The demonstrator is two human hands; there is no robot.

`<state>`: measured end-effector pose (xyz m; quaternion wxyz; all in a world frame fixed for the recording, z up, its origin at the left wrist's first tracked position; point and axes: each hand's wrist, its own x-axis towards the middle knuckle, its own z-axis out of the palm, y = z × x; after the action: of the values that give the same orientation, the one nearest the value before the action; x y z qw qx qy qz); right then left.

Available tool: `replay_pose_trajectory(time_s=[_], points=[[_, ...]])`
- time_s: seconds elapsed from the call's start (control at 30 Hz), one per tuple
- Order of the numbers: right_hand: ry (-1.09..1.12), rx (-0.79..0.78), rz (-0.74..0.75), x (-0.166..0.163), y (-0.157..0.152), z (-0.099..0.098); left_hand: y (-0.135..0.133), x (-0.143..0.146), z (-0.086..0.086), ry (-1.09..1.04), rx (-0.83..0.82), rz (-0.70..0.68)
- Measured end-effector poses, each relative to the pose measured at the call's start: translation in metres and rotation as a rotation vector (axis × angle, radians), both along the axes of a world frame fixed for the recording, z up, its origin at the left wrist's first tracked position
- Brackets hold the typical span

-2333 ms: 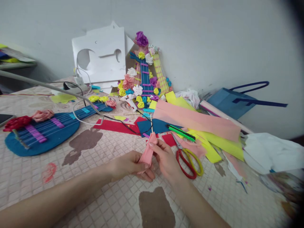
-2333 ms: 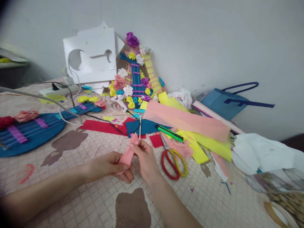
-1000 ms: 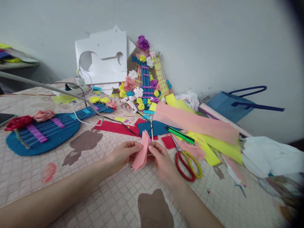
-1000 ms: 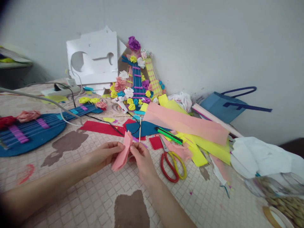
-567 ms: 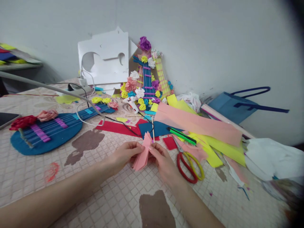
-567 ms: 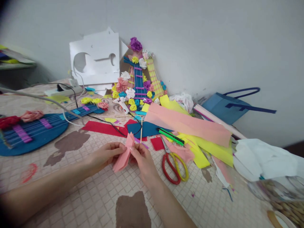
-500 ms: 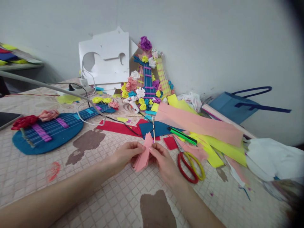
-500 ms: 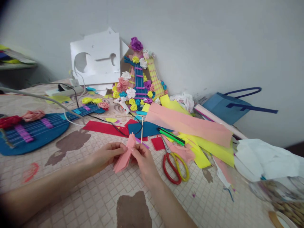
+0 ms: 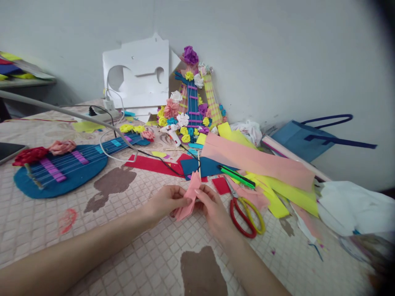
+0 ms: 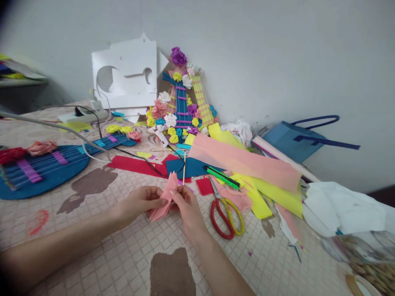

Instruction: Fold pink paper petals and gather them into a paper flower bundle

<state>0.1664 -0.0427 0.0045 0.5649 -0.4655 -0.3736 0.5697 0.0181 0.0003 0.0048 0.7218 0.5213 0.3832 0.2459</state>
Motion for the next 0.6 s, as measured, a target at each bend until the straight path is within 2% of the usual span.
replay_pose_trajectory(time_s=[0.27, 0.33, 0.47, 0.6], points=[[0.097, -0.031, -0.094, 0.0057, 0.0042, 0.0001, -0.0046, 0.0019, 0.002, 0.031, 0.066, -0.08], [0.139, -0.027, -0.076, 0.0056, 0.0046, 0.0021, -0.0043, 0.0018, 0.0029, 0.032, 0.055, -0.068], [0.11, -0.035, 0.075, 0.0002, -0.0002, 0.0064, -0.003, 0.0006, 0.0044, 0.02, 0.037, 0.006], [-0.01, -0.04, 0.032, -0.0032, -0.0036, 0.0048, -0.0027, 0.0006, 0.0037, 0.01, 0.051, 0.018]])
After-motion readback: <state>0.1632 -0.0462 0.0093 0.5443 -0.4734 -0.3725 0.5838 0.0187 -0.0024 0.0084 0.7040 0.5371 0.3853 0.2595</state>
